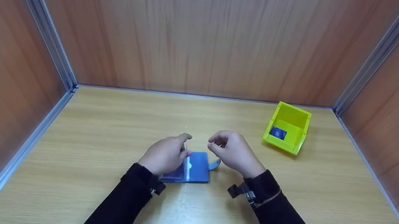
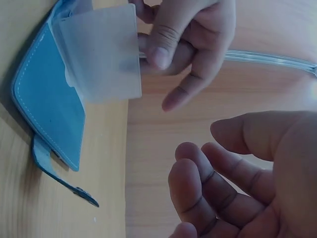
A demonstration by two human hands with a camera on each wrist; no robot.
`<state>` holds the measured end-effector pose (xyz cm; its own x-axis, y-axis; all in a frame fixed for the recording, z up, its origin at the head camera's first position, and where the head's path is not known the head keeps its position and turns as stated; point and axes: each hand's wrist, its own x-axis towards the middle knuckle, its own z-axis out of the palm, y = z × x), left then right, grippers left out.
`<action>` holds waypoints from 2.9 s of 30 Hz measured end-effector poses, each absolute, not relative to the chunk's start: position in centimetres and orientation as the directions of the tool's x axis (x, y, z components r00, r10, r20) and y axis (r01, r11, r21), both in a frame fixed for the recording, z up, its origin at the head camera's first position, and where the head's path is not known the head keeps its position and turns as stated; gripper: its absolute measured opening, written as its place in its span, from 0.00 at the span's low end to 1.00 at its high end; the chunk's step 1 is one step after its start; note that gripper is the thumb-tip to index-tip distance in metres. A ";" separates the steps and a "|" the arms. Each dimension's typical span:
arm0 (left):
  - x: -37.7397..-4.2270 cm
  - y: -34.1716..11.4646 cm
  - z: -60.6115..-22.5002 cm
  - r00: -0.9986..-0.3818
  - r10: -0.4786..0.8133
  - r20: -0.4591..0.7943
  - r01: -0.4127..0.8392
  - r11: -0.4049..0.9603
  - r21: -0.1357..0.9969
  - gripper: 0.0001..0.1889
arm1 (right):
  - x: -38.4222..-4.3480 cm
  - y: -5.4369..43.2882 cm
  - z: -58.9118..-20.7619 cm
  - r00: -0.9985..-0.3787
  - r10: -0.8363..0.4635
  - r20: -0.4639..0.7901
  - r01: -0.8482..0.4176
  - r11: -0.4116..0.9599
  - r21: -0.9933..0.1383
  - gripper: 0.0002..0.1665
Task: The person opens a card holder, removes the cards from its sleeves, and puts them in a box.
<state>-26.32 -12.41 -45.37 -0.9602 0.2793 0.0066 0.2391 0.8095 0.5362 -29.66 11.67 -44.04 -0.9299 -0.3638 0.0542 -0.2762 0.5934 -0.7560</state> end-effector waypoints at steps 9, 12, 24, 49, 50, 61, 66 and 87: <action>-26.1 -12.4 -45.6 -0.939 0.345 0.003 0.298 0.806 0.511 0.24 | -29.1 10.9 -44.4 -0.903 -0.423 0.075 -0.316 0.537 -0.782 0.10; -26.1 -12.8 -45.7 -0.944 0.329 0.010 0.295 0.834 0.466 0.23 | -28.9 10.6 -44.6 -0.897 -0.439 0.044 -0.292 0.517 -0.804 0.08; -26.0 -15.3 -45.1 -0.961 0.262 -0.089 0.203 0.886 0.418 0.36 | -28.7 8.7 -46.8 -0.851 -0.524 -0.029 -0.277 0.495 -0.823 0.14; -25.7 -14.5 -46.3 -0.947 0.319 -0.041 0.285 0.893 0.348 0.40 | -28.8 6.9 -50.2 -0.880 -0.446 -0.166 -0.059 0.448 -0.892 0.29; -25.7 -14.5 -46.3 -0.947 0.319 -0.040 0.286 0.893 0.346 0.40 | -28.8 6.9 -50.2 -0.882 -0.441 -0.165 -0.058 0.449 -0.892 0.30; -25.5 -14.3 -46.3 -0.950 0.310 -0.028 0.280 0.890 0.360 0.38 | -28.8 6.1 -50.2 -0.892 -0.422 -0.161 -0.041 0.431 -0.902 0.31; -25.4 -14.1 -46.3 -0.952 0.303 -0.045 0.267 0.893 0.361 0.36 | -29.1 5.9 -50.2 -0.893 -0.419 -0.163 -0.030 0.418 -0.908 0.31; -25.7 -14.1 -46.6 -0.965 0.259 -0.053 0.217 0.892 0.397 0.31 | -29.7 7.1 -50.2 -0.903 -0.393 -0.170 -0.018 0.431 -0.902 0.15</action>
<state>-25.65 -14.09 -46.62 -0.9646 0.2586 -0.0526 0.2175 0.8918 0.3967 -29.73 7.13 -50.25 -0.9035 -0.3933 -0.1704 -0.0175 0.4312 -0.9021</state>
